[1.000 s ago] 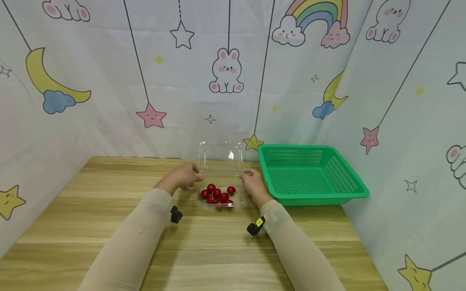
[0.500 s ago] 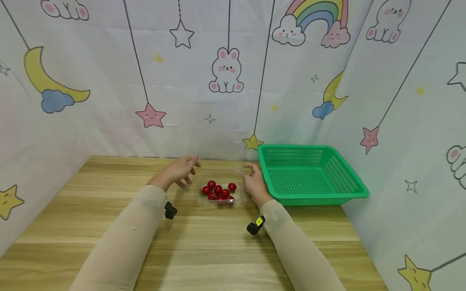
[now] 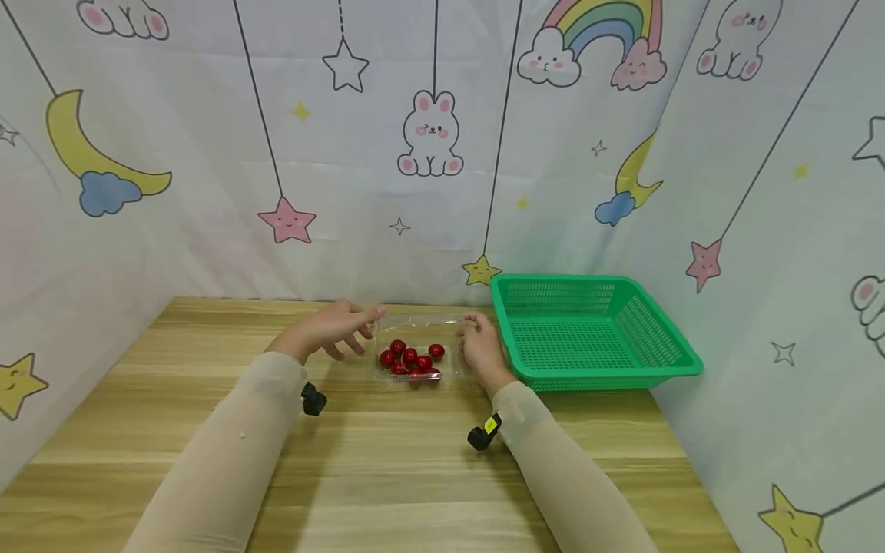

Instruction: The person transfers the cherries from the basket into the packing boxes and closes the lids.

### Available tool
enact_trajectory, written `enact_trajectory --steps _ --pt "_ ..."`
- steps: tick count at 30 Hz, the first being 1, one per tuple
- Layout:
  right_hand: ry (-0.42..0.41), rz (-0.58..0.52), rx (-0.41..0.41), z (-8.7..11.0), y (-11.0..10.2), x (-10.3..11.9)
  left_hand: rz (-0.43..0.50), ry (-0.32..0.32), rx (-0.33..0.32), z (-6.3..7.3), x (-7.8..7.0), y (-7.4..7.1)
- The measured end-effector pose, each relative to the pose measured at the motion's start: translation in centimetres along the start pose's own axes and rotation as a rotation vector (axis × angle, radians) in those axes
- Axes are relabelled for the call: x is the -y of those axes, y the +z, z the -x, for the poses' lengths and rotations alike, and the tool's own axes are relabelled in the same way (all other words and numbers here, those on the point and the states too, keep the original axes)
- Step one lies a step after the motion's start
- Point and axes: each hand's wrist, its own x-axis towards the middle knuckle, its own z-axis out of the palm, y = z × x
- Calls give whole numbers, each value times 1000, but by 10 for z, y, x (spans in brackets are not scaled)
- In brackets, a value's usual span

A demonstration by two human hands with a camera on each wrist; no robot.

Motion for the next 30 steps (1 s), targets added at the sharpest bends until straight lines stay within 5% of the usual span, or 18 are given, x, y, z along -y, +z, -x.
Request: enact_trajectory --steps 9,19,30 --pt "14 -60 25 -2 0 -1 -16 20 61 5 5 4" --pt "52 -49 48 1 -3 -1 -48 31 54 5 12 11" --pt "71 68 63 6 -8 -3 26 3 99 2 10 17"
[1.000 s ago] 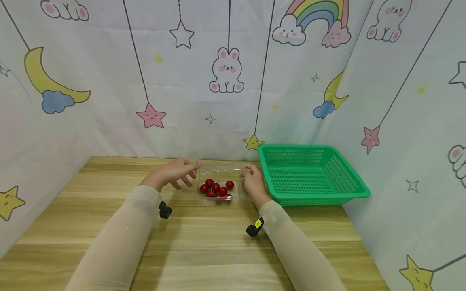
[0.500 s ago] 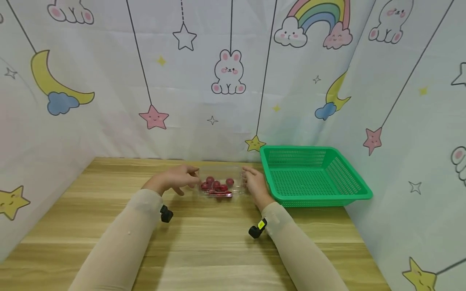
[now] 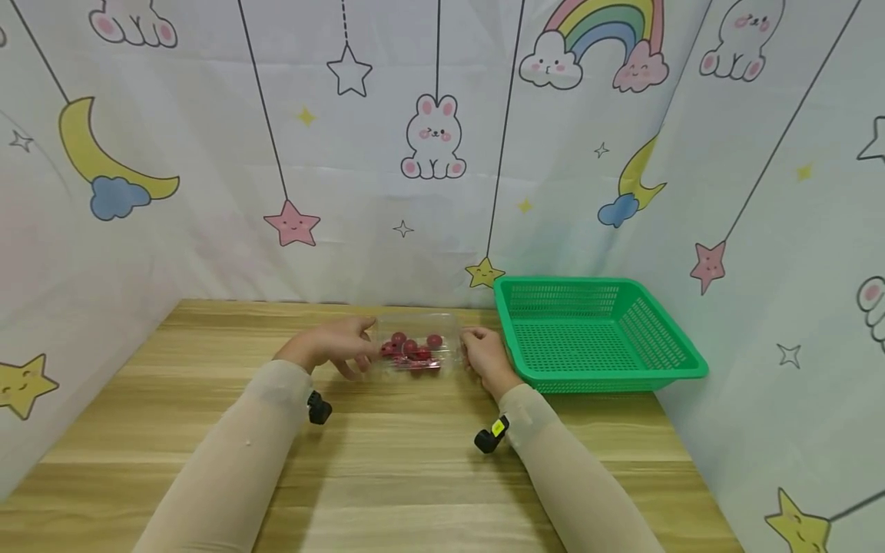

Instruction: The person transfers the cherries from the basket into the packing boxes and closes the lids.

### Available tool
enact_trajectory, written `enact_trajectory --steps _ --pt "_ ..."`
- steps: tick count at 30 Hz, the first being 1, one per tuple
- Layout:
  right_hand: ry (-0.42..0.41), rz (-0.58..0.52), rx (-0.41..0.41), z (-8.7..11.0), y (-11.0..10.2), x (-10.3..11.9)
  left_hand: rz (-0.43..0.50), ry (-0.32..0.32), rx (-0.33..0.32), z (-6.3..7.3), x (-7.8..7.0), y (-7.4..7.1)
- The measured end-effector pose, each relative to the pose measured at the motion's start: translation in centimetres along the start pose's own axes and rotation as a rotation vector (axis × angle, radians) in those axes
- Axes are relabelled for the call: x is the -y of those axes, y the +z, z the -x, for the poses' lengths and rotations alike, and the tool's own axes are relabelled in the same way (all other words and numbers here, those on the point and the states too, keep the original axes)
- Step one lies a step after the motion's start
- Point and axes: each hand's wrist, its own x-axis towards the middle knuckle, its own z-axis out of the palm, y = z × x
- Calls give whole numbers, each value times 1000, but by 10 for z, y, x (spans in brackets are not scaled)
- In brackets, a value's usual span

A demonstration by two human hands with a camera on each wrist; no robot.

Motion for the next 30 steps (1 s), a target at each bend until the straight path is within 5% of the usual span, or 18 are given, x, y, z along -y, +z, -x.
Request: enact_trajectory --steps 10,30 --pt "77 -130 40 1 -1 5 120 -38 -13 -2 -3 3" --pt "64 50 170 7 -6 7 120 -57 -50 -4 -9 5"
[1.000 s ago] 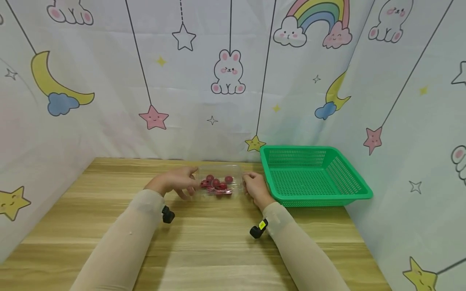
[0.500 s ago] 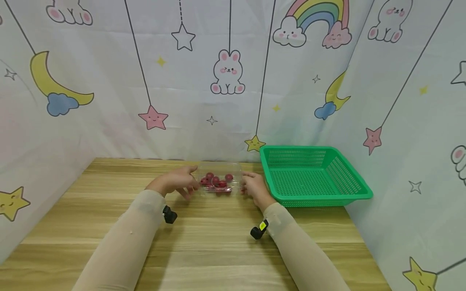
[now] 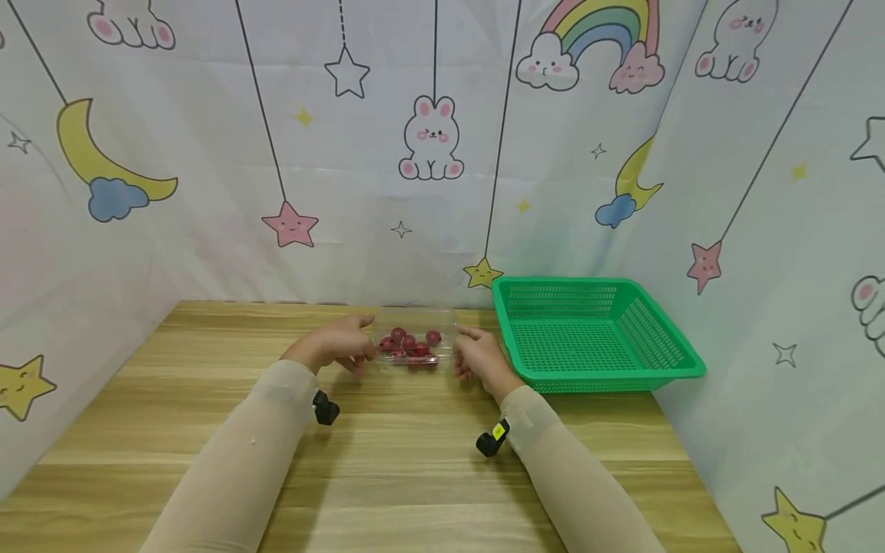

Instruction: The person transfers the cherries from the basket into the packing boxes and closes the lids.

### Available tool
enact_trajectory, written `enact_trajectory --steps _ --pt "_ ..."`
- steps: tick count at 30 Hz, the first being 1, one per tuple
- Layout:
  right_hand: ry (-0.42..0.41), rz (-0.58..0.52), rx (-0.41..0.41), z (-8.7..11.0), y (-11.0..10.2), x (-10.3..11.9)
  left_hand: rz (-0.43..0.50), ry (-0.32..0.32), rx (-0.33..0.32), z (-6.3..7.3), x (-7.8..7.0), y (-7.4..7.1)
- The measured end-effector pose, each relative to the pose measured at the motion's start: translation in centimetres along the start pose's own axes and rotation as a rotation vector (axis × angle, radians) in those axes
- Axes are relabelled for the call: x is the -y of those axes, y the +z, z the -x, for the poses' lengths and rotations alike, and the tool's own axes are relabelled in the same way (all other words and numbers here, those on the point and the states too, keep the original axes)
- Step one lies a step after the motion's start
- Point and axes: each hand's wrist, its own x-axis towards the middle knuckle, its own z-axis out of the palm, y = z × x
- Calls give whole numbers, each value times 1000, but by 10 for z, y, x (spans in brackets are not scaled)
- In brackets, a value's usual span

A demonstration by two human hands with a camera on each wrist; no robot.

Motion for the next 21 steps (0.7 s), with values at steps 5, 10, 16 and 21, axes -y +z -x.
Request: enact_trajectory --steps 5,10,16,21 --pt "9 -11 14 1 0 0 12 -13 5 -1 0 1" --pt "16 -16 23 -1 0 -1 12 -28 2 -1 -1 2" --pt "17 -22 28 -1 0 0 6 -39 2 0 -3 2" --pt "5 14 22 0 -1 0 -1 -43 2 1 -5 1"
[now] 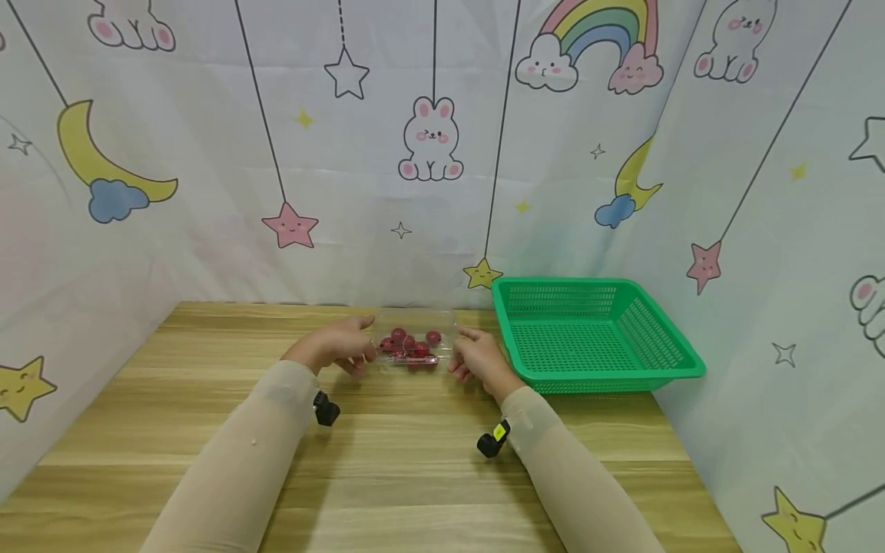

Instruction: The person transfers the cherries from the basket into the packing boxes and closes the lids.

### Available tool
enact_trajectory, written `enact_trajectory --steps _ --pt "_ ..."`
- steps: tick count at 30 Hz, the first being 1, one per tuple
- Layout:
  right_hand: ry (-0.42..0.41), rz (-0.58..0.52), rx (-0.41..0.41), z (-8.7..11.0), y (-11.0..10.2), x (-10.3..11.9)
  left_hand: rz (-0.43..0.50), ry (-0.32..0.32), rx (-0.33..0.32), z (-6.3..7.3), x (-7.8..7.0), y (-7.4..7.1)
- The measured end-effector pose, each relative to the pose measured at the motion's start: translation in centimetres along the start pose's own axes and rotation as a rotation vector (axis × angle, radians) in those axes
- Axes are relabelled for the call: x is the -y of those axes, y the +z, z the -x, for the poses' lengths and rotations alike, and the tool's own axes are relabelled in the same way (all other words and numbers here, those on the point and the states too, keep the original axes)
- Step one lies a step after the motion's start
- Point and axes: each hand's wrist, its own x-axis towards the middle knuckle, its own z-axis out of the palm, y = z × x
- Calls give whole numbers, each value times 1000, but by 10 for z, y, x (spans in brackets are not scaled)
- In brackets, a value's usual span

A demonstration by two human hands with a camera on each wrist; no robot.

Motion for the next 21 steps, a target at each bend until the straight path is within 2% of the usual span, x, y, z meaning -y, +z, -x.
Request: enact_trajectory --steps 11,17,21 --pt "-23 58 -7 -1 -1 0 17 -10 -8 -4 -2 0" --pt "-66 271 -105 -1 4 3 38 -34 -2 -5 -2 1" --pt "-115 373 -154 2 7 7 -9 -36 5 -2 -1 0"
